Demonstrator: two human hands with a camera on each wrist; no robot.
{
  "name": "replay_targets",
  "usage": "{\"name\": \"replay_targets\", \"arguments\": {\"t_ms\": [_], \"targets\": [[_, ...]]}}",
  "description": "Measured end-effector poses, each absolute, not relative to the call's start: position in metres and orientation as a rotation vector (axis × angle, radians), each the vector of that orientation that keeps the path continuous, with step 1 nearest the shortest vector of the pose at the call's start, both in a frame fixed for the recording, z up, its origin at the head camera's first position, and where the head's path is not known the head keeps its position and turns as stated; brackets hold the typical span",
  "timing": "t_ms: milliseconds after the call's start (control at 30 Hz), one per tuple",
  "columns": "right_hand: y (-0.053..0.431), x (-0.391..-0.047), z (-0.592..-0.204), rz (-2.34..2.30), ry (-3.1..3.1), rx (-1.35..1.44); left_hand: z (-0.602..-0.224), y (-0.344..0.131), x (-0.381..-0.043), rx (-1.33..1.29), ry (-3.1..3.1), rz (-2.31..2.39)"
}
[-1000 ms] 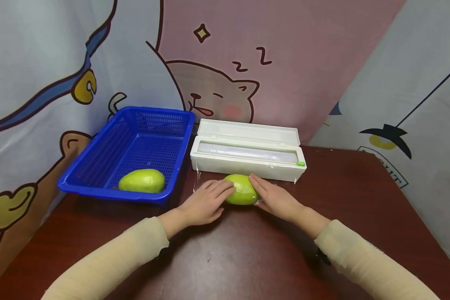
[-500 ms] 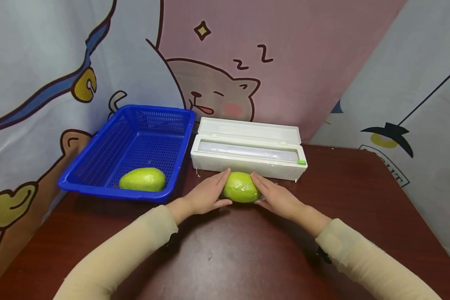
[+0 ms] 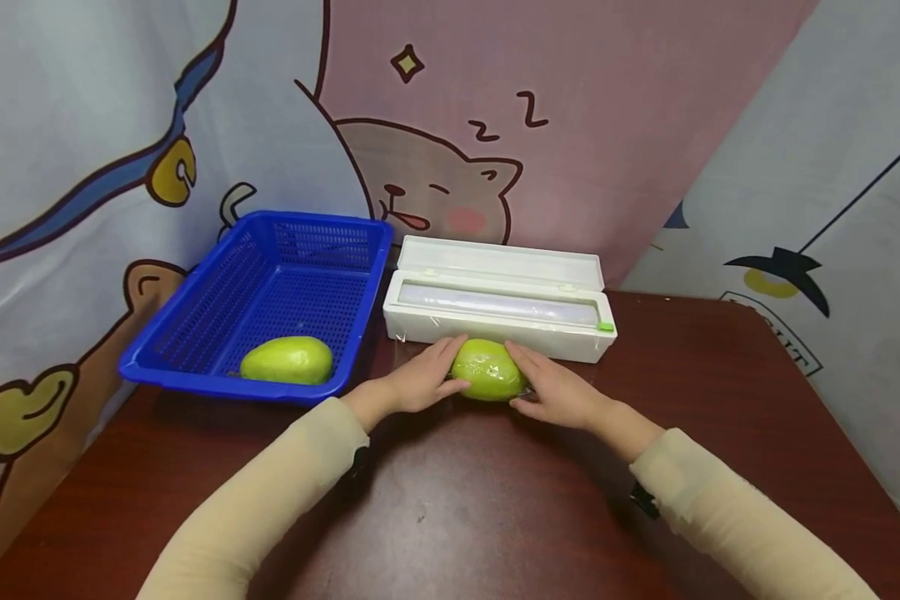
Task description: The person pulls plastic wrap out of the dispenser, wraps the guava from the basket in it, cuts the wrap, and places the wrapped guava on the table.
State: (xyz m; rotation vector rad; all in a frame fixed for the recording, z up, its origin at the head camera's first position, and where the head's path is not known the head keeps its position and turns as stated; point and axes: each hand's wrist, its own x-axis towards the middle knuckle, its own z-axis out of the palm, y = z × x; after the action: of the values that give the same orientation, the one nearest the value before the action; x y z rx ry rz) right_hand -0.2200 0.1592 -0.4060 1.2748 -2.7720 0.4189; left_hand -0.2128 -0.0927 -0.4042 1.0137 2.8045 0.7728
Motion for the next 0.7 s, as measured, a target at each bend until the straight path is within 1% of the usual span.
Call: {"name": "replay_targets", "arguments": {"t_ms": [167,433,700], "targets": [[0.156,-0.223,-0.404,0.413,-2.777,1.246,-0.400,-0.093,-0.218,0.919,2.711,0.847],[0.152,-0.229,-0.401,0.493,-2.737,1.228,-0.391,-0.094,-0.225,0.881,2.588,1.004],[0.151,-0.233,-0.397,0.560,-2.752,1.236,-0.388,-0.093,-0.224,0.772,2.612,1.033]]}}
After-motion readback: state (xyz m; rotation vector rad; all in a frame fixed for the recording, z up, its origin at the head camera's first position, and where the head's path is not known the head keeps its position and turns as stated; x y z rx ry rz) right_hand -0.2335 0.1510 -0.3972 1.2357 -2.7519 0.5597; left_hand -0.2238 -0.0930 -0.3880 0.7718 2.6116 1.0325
